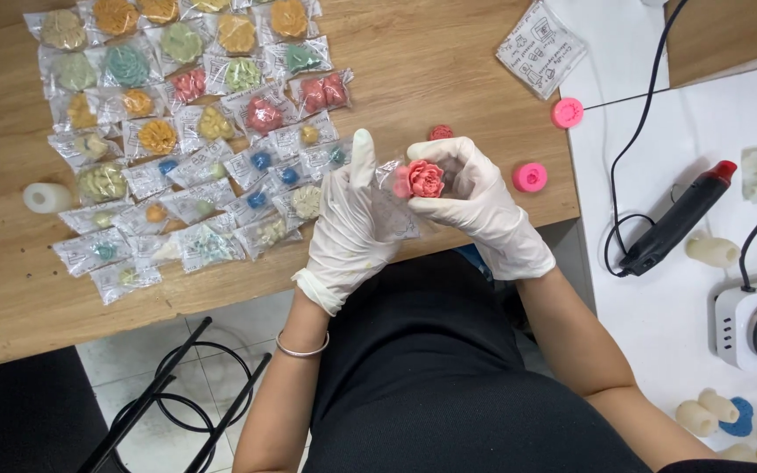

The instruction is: Packaging flower-shaped wax melts into small bags and paper boxes.

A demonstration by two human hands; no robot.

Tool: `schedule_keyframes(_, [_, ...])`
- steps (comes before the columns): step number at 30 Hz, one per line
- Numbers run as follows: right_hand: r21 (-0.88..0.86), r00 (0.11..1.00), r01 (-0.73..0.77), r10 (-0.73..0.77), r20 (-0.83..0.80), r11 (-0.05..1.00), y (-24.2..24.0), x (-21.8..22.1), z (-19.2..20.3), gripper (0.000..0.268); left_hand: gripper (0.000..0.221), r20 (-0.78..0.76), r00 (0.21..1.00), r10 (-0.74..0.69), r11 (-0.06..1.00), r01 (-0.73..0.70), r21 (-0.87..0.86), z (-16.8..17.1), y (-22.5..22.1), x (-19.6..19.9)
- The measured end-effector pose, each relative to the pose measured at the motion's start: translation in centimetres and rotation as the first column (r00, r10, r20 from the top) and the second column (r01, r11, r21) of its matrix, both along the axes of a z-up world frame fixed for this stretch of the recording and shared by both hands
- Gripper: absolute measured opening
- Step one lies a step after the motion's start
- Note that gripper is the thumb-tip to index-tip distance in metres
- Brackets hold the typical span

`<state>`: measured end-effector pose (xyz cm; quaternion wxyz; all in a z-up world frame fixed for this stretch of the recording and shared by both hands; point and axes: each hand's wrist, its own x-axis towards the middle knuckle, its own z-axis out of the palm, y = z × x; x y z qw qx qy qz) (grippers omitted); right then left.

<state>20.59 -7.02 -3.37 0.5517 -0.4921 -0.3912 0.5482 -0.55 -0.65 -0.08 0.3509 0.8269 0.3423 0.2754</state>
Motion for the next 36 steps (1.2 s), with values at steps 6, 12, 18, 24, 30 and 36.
schedule_keyframes(6, [-0.033,0.986,-0.059,0.053,-0.159,0.998,0.4,-1.4,2.1,0.064,0.112,-0.086,0.996,0.036,0.989,-0.023,0.148,-0.3,-0.4,-0.5])
schedule_keyframes(12, [-0.151,0.999,-0.042,0.038,-0.030,0.988,0.7,-1.8,4.0,0.064,0.105,-0.230,0.967,0.114,0.973,-0.062,0.222,-2.2,-0.5,-1.0])
schedule_keyframes(18, [-0.345,0.980,-0.193,0.199,-0.018,0.918,1.3,-1.5,5.7,0.065,0.115,-0.224,0.970,0.093,0.986,-0.059,0.157,-1.7,-0.2,-1.1])
schedule_keyframes(24, [-0.302,0.987,-0.160,0.155,-0.041,0.940,1.4,-1.3,3.9,0.060,0.118,-0.290,0.957,0.009,0.996,-0.033,-0.078,-0.4,-0.2,-1.3])
schedule_keyframes(30, [-0.333,0.995,0.013,-0.046,-0.090,0.943,1.4,-2.5,2.5,0.056,0.120,-0.181,0.981,0.070,0.989,-0.092,-0.117,0.4,-0.6,-0.9])
schedule_keyframes(36, [-0.306,0.999,0.016,-0.028,-0.036,0.952,1.1,-3.7,3.0,0.053,0.122,-0.277,0.959,0.066,0.996,-0.048,0.070,-0.8,-0.9,-0.3])
